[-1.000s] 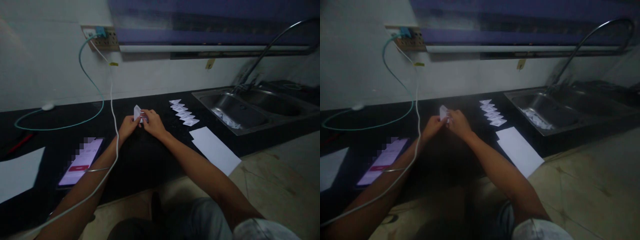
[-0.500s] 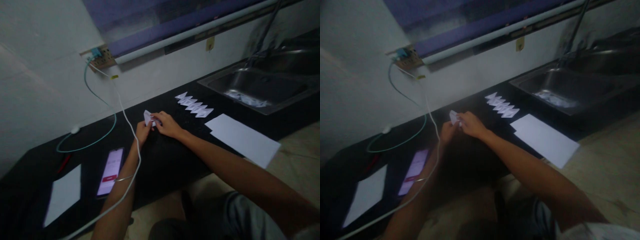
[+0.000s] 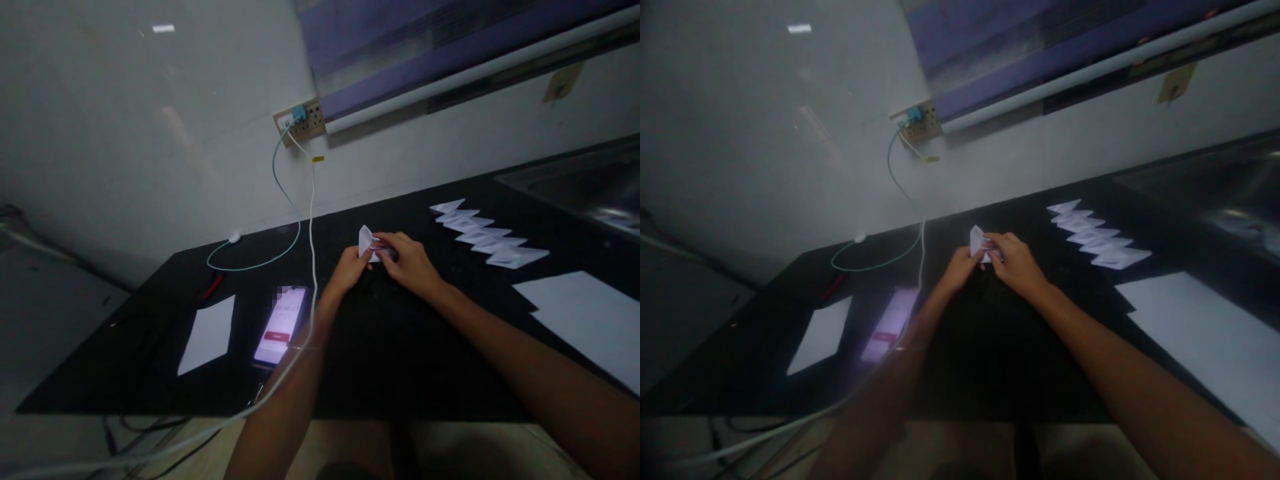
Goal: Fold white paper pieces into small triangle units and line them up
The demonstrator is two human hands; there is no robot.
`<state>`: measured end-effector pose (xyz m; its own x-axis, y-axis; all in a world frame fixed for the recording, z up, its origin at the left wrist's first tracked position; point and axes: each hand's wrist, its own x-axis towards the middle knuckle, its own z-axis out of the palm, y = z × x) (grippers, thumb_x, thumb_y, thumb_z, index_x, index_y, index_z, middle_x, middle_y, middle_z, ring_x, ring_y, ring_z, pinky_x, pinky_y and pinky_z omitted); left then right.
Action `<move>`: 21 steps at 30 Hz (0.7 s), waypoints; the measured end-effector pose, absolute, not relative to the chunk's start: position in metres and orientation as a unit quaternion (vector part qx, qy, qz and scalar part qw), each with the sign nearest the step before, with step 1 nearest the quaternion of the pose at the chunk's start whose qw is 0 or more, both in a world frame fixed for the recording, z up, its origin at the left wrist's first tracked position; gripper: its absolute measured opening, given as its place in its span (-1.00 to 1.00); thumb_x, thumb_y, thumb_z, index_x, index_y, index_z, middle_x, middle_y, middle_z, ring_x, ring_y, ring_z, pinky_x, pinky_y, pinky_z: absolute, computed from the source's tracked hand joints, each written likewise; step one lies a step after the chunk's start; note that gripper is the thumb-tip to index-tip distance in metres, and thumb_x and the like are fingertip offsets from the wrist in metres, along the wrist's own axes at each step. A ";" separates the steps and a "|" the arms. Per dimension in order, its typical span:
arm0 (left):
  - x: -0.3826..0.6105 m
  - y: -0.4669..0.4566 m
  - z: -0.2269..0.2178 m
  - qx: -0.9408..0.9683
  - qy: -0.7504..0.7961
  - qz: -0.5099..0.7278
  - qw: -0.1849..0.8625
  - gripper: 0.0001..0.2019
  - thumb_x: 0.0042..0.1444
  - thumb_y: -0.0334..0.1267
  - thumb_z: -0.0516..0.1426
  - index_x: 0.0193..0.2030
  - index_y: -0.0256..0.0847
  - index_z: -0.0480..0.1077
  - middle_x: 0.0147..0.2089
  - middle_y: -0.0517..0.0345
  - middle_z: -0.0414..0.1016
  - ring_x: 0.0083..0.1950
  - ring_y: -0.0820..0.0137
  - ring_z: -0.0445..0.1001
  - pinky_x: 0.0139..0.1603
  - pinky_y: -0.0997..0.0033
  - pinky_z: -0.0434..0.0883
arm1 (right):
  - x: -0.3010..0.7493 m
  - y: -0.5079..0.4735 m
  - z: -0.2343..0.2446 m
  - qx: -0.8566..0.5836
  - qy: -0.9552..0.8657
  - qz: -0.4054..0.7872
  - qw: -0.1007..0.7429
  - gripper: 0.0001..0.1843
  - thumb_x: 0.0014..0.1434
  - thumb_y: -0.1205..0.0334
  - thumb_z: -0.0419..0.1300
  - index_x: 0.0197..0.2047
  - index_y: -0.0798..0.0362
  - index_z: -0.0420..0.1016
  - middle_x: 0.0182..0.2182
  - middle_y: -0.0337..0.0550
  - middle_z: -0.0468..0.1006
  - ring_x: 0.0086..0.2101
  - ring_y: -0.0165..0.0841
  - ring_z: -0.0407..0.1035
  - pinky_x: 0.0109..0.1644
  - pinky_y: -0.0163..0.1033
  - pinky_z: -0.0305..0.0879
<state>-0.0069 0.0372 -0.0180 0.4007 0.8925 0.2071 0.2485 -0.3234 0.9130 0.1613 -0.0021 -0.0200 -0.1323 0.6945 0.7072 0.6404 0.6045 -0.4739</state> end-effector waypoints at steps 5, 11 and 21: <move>-0.002 0.032 -0.014 0.679 0.402 0.384 0.480 -0.40 0.25 0.25 -0.01 -0.38 -0.32 0.47 -0.52 0.18 0.40 -0.60 0.54 0.20 -0.57 0.50 0.10 | 0.161 0.005 -0.020 -0.432 -0.752 0.016 0.497 -0.62 0.21 0.40 0.15 0.10 0.10 0.48 -0.15 0.05 0.58 -0.14 -0.16 0.50 -0.01 -0.05 0.45; -0.002 0.036 -0.018 0.668 0.412 0.407 0.467 -0.44 0.21 0.22 0.08 -0.42 -0.32 0.45 -0.57 0.19 0.37 -0.58 0.54 0.24 -0.58 0.54 0.13 | 0.158 0.008 -0.020 -0.406 -0.767 0.037 0.496 -0.54 0.23 0.39 0.14 0.20 0.07 0.40 -0.05 0.07 0.55 -0.08 -0.17 0.48 0.05 -0.04 0.42; -0.005 0.028 -0.007 0.596 0.407 0.468 0.511 -0.52 0.22 0.14 0.14 -0.33 -0.34 0.47 -0.52 0.15 0.44 -0.60 0.56 0.28 -0.62 0.57 0.18 | 0.161 0.019 -0.020 -0.441 -0.666 0.158 0.581 -0.86 0.07 0.20 0.30 -0.28 0.06 0.59 -0.01 0.07 0.49 -0.04 -0.13 0.45 -0.17 -0.09 0.48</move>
<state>-0.0047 0.0277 -0.0069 0.2318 0.9624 0.1415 0.0066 -0.1470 0.9891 0.1613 0.0185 -0.0204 0.0636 0.7707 0.6340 0.4036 0.5612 -0.7226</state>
